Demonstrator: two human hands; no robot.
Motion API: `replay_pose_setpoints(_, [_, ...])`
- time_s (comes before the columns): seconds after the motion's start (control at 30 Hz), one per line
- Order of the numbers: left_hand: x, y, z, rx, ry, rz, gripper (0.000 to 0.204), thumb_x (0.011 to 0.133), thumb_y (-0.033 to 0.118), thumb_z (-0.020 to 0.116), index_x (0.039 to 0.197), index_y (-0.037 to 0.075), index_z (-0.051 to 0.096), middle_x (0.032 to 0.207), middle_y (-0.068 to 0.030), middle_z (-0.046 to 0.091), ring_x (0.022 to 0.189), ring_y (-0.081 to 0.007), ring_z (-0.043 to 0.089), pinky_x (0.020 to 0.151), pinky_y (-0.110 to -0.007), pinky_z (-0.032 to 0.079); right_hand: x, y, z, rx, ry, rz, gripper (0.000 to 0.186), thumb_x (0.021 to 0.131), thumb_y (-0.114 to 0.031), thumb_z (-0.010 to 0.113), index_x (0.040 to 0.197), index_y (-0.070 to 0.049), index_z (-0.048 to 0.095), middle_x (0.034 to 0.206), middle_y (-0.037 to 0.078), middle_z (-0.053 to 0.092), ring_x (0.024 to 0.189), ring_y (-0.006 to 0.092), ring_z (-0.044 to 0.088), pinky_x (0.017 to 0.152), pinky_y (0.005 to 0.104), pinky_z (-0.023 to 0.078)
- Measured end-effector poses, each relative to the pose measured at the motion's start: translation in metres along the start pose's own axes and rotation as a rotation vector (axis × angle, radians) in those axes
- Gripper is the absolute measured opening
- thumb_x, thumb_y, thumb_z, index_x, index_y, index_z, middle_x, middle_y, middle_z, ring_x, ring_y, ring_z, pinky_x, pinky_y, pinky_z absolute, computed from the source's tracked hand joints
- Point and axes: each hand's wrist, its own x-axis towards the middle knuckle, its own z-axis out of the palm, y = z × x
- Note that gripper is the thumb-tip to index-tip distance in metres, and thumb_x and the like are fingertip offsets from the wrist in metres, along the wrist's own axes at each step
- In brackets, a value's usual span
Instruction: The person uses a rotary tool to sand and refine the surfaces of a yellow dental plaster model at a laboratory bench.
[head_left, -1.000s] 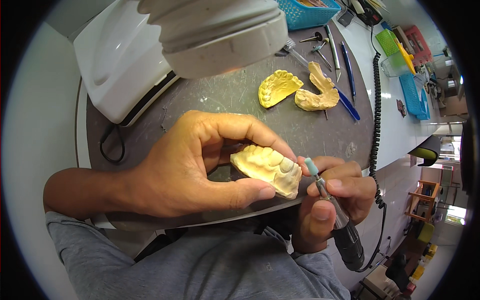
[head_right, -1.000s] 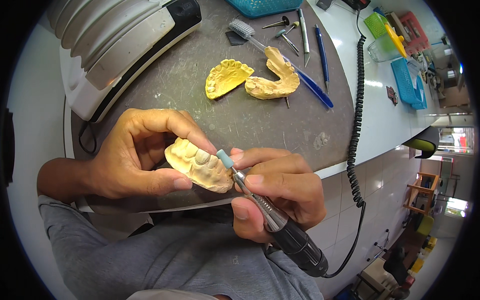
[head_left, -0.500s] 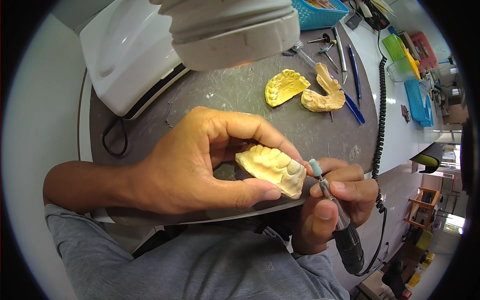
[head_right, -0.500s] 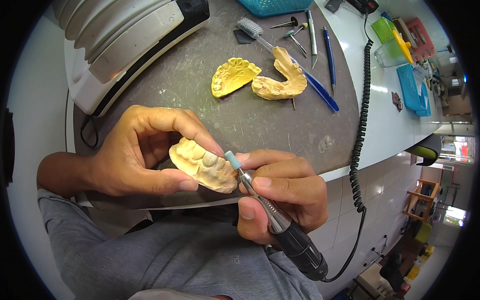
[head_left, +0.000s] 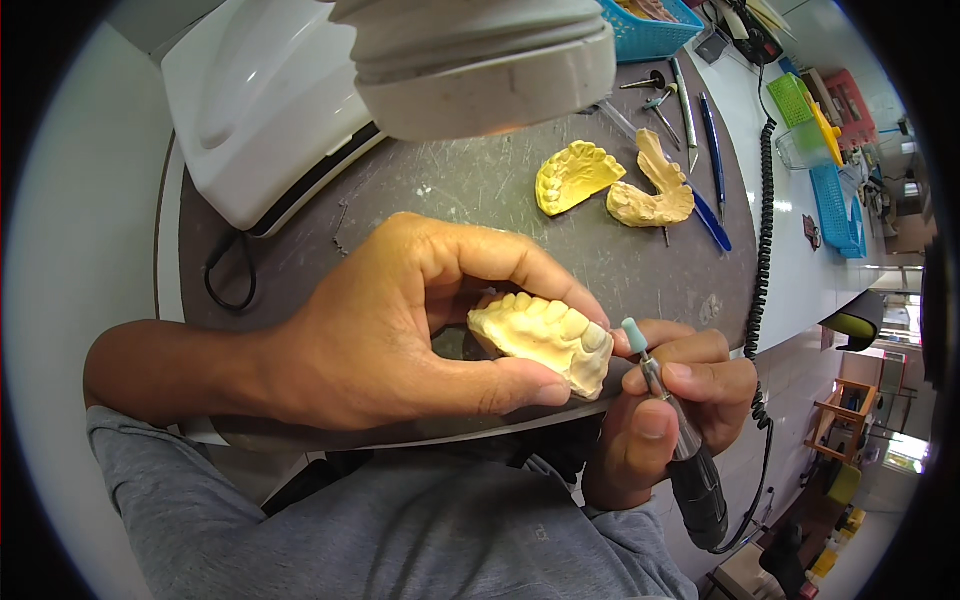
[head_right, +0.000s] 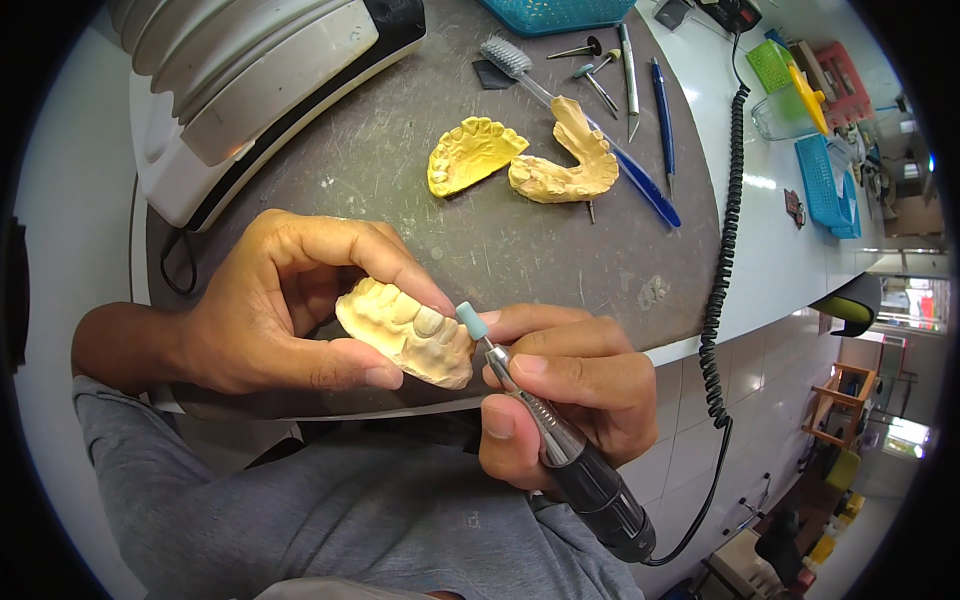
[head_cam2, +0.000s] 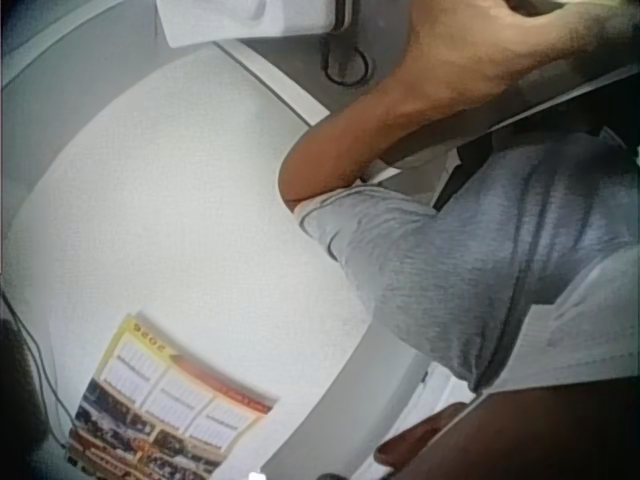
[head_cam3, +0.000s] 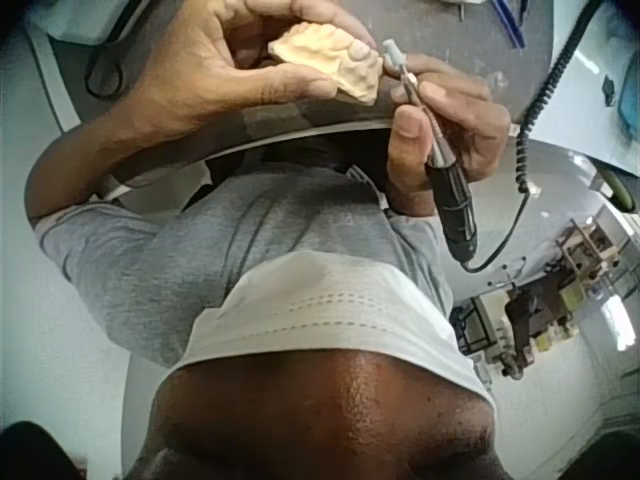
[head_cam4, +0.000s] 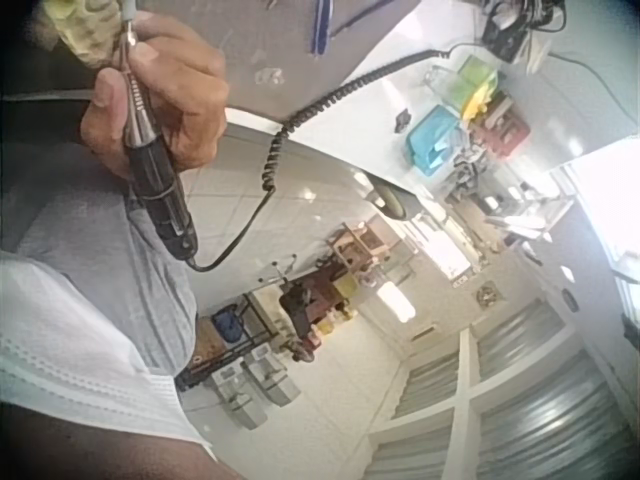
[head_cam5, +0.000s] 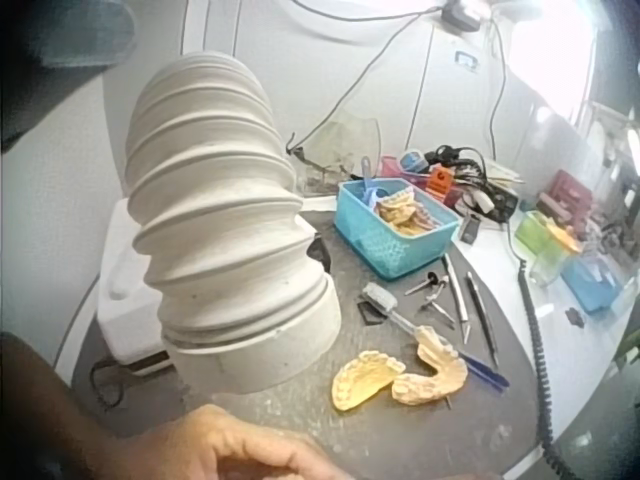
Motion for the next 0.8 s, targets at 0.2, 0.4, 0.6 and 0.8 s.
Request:
replay_pose_setpoints(0.2, [0.0014,-0.0003,-0.0017,0.033,-0.015,0.012,0.038,0.077,0.000,0.071,0.111,-0.007,0.057,0.103,-0.0121,0.060,0.099,-0.0150,0.059,0.088,-0.028,0.046,-0.0018,0.0025,-0.0010,-0.030,0.003,-0.018,0.029,0.077,-0.005,0.070,0.099,0.003,0.052,0.078,0.013,0.058,0.079,0.0289,0.065,0.068,0.0312,0.055])
replay_pose_setpoints(0.4, [-0.0007,0.0013,-0.0010,0.062,-0.016,0.023,0.037,0.077,0.001,0.071,0.110,-0.006,0.057,0.103,-0.0130,0.060,0.099,-0.0155,0.059,0.088,-0.028,0.046,-0.0017,-0.0008,0.0032,-0.021,0.015,-0.006,0.030,0.075,-0.005,0.074,0.096,0.002,0.053,0.078,0.014,0.059,0.079,0.0303,0.066,0.067,0.0311,0.056])
replay_pose_setpoints(0.6, [0.0001,0.0024,-0.0011,0.076,-0.018,0.015,0.036,0.076,0.002,0.071,0.109,-0.006,0.058,0.103,-0.0130,0.060,0.097,-0.0155,0.059,0.087,-0.028,0.045,-0.0026,-0.0006,0.0042,0.004,0.031,0.005,0.030,0.074,-0.005,0.076,0.093,0.002,0.053,0.076,0.014,0.059,0.080,0.0301,0.066,0.066,0.0305,0.056])
replay_pose_setpoints(0.8, [0.0004,0.0019,-0.0006,0.075,-0.011,0.017,0.036,0.075,0.001,0.072,0.108,-0.005,0.059,0.102,-0.0131,0.060,0.095,-0.0154,0.059,0.087,-0.029,0.045,-0.0023,-0.0017,0.0055,0.003,0.041,0.016,0.031,0.073,-0.005,0.077,0.093,0.002,0.054,0.077,0.014,0.060,0.079,0.0299,0.066,0.066,0.0301,0.056])
